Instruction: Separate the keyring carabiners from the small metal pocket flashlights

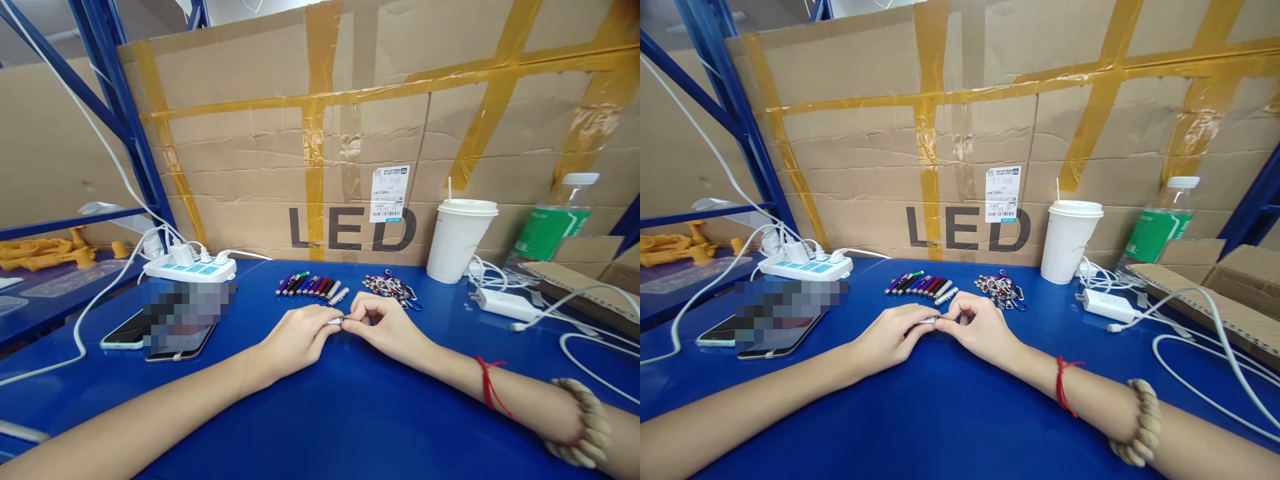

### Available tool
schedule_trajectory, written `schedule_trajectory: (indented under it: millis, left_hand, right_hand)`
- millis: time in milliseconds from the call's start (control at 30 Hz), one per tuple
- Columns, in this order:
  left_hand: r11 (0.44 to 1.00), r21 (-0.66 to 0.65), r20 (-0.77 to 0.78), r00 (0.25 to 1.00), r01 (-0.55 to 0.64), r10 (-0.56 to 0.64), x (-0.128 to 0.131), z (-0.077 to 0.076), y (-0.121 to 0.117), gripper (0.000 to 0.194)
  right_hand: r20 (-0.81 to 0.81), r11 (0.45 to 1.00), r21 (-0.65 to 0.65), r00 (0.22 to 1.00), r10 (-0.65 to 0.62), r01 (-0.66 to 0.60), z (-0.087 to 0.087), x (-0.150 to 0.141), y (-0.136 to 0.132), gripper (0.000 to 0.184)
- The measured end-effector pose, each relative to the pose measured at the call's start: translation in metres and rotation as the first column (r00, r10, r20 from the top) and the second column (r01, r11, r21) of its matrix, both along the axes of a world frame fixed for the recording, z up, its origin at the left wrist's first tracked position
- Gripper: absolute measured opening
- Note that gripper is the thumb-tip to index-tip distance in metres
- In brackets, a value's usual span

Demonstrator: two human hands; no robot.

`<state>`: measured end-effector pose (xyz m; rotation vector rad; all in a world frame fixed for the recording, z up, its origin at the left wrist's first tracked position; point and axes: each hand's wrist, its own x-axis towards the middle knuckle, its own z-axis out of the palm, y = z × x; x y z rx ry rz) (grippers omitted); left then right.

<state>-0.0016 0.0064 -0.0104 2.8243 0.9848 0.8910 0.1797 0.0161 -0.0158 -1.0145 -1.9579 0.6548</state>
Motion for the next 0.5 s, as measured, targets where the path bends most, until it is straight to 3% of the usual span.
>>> schedule_trajectory:
  millis: [500]
  left_hand:
    - [0.999, -0.034, -0.003, 1.0, -0.013, 0.013, -0.0006, 0.0004, 0.0034, 0.027]
  right_hand:
    - [-0.062, 0.981, -0.191, 0.998, 0.022, -0.033, -0.0014, -0.0003, 0.0052, 0.032]
